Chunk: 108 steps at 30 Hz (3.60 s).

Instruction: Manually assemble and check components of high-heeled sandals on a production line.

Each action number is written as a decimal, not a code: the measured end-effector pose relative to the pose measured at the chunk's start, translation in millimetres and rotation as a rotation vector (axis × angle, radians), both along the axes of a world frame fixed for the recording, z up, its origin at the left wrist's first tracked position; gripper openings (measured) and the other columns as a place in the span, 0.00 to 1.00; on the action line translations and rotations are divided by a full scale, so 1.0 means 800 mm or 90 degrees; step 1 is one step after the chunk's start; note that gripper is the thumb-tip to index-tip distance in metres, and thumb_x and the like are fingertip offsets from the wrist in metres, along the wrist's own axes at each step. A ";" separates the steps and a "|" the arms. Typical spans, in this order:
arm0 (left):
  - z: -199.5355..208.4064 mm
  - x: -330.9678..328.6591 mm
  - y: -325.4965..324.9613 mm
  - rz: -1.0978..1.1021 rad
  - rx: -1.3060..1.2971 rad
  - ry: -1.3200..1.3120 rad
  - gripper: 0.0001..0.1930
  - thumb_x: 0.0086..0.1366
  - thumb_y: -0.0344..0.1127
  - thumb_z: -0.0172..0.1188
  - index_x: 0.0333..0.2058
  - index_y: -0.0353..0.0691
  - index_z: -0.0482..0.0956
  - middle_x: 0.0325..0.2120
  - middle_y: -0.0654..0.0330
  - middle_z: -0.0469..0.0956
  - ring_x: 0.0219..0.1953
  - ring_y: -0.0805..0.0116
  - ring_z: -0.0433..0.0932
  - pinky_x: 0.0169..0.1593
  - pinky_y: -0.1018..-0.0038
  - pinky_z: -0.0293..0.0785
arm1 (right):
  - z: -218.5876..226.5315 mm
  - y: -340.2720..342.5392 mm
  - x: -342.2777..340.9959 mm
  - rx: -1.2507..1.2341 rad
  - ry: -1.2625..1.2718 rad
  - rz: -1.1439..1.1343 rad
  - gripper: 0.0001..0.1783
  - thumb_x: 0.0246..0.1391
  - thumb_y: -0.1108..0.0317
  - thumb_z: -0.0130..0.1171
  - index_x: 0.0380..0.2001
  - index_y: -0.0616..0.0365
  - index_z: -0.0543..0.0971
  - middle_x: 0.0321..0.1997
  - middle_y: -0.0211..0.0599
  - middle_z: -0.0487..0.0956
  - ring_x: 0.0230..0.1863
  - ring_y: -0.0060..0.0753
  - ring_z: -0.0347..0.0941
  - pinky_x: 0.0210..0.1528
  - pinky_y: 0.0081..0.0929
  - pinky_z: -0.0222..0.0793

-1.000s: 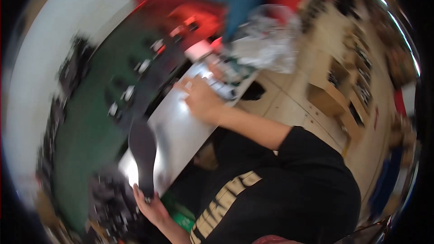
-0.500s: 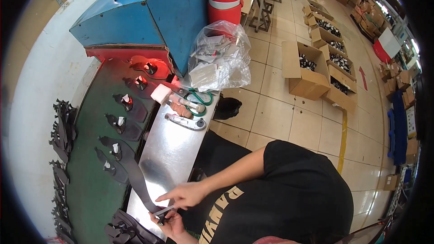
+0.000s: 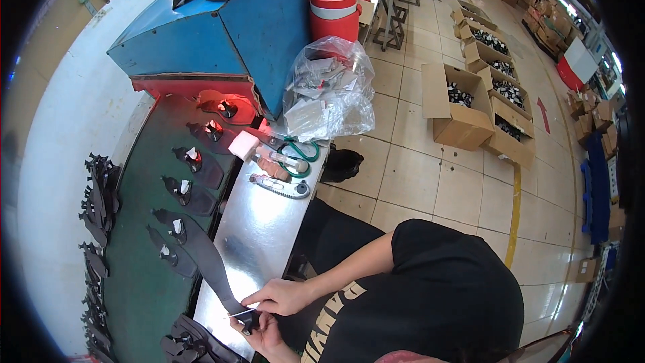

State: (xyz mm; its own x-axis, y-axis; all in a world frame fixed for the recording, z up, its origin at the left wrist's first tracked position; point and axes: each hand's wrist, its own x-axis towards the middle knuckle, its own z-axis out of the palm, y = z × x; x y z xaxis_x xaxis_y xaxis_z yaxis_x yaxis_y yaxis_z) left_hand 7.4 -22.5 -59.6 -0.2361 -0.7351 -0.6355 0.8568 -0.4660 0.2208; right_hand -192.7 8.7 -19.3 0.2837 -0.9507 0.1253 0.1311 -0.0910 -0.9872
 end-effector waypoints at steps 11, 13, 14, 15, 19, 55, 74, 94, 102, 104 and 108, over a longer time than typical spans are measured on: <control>0.108 -0.085 0.002 0.223 -0.146 -0.676 0.34 0.69 0.66 0.37 0.36 0.35 0.74 0.25 0.60 0.72 0.25 0.73 0.71 0.29 0.80 0.67 | 0.025 -0.005 -0.011 0.388 -0.220 0.291 0.39 0.59 0.69 0.47 0.71 0.46 0.46 0.20 0.27 0.72 0.13 0.13 0.60 0.13 0.13 0.53; 0.096 -0.073 0.004 0.191 -0.207 -0.735 0.34 0.70 0.65 0.36 0.37 0.35 0.73 0.25 0.60 0.72 0.27 0.71 0.71 0.34 0.78 0.69 | 0.015 -0.002 -0.004 0.403 -0.297 0.309 0.40 0.59 0.70 0.47 0.71 0.46 0.45 0.21 0.26 0.72 0.13 0.13 0.61 0.13 0.12 0.53; 0.092 -0.067 0.005 0.161 -0.266 -0.793 0.34 0.70 0.65 0.36 0.37 0.34 0.72 0.24 0.59 0.71 0.29 0.70 0.71 0.38 0.76 0.70 | 0.011 -0.001 -0.001 0.407 -0.330 0.302 0.39 0.59 0.71 0.47 0.71 0.46 0.47 0.21 0.26 0.71 0.13 0.13 0.61 0.13 0.11 0.53; 0.091 -0.066 0.010 0.132 -0.312 -0.883 0.34 0.71 0.65 0.32 0.33 0.34 0.71 0.24 0.60 0.71 0.27 0.70 0.70 0.36 0.77 0.70 | 0.009 0.000 0.002 0.407 -0.330 0.302 0.39 0.59 0.71 0.47 0.71 0.46 0.47 0.21 0.26 0.71 0.13 0.13 0.61 0.13 0.11 0.53; 0.082 -0.048 0.014 0.152 -0.448 -1.098 0.25 0.69 0.54 0.42 0.38 0.34 0.73 0.28 0.59 0.75 0.28 0.67 0.73 0.34 0.74 0.72 | 0.006 -0.009 0.008 0.422 -0.354 0.241 0.21 0.61 0.68 0.49 0.57 0.57 0.69 0.19 0.25 0.70 0.13 0.13 0.61 0.12 0.12 0.53; 0.113 0.049 -0.030 0.236 -0.245 0.053 0.20 0.60 0.60 0.59 0.34 0.49 0.76 0.25 0.68 0.75 0.26 0.70 0.73 0.20 0.79 0.59 | 0.076 0.027 0.065 -0.373 0.166 0.165 0.07 0.46 0.79 0.60 0.30 0.58 0.77 0.25 0.39 0.77 0.26 0.43 0.76 0.28 0.34 0.72; 0.196 0.122 -0.080 0.398 -0.460 -1.136 0.17 0.64 0.27 0.59 0.52 0.34 0.74 0.46 0.56 0.78 0.49 0.67 0.76 0.51 0.74 0.72 | 0.013 -0.131 -0.123 -0.162 0.556 -0.279 0.21 0.52 0.79 0.53 0.51 0.62 0.75 0.34 0.42 0.71 0.36 0.46 0.71 0.40 0.34 0.68; 0.138 0.014 -0.207 0.179 -0.526 -0.716 0.14 0.57 0.24 0.65 0.43 0.32 0.79 0.34 0.64 0.79 0.34 0.80 0.75 0.40 0.82 0.71 | 0.036 -0.122 -0.088 0.033 -0.093 -0.075 0.21 0.52 0.73 0.61 0.50 0.59 0.73 0.50 0.44 0.74 0.53 0.41 0.70 0.56 0.33 0.66; 0.142 0.000 -0.013 -0.068 -0.429 -0.374 0.11 0.57 0.21 0.59 0.40 0.34 0.79 0.54 0.48 0.74 0.51 0.68 0.75 0.56 0.71 0.68 | 0.099 -0.116 -0.018 -0.049 -0.377 0.104 0.18 0.48 0.73 0.64 0.42 0.59 0.71 0.45 0.37 0.75 0.49 0.32 0.73 0.59 0.37 0.65; 0.132 0.012 -0.002 -0.059 -0.423 -0.366 0.13 0.59 0.20 0.57 0.44 0.34 0.78 0.54 0.48 0.73 0.52 0.65 0.75 0.57 0.70 0.69 | 0.111 -0.101 -0.019 0.049 -0.417 0.115 0.16 0.49 0.72 0.63 0.32 0.53 0.63 0.38 0.33 0.70 0.41 0.26 0.70 0.51 0.29 0.67; 0.130 0.016 0.018 -0.022 -0.434 -0.332 0.16 0.60 0.19 0.54 0.48 0.32 0.75 0.49 0.49 0.76 0.49 0.65 0.77 0.51 0.68 0.78 | 0.105 -0.069 -0.025 -0.009 -0.087 0.094 0.22 0.43 0.74 0.70 0.33 0.54 0.64 0.35 0.25 0.66 0.36 0.15 0.61 0.40 0.15 0.60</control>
State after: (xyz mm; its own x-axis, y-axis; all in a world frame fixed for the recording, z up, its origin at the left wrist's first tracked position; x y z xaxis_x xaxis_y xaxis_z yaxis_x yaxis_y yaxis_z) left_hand 20.5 -7.7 44.1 -0.0660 -0.9937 -0.0905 0.5559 -0.1119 0.8237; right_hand -212.6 -46.2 65.0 0.3993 -0.8978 0.1859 0.2767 -0.0753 -0.9580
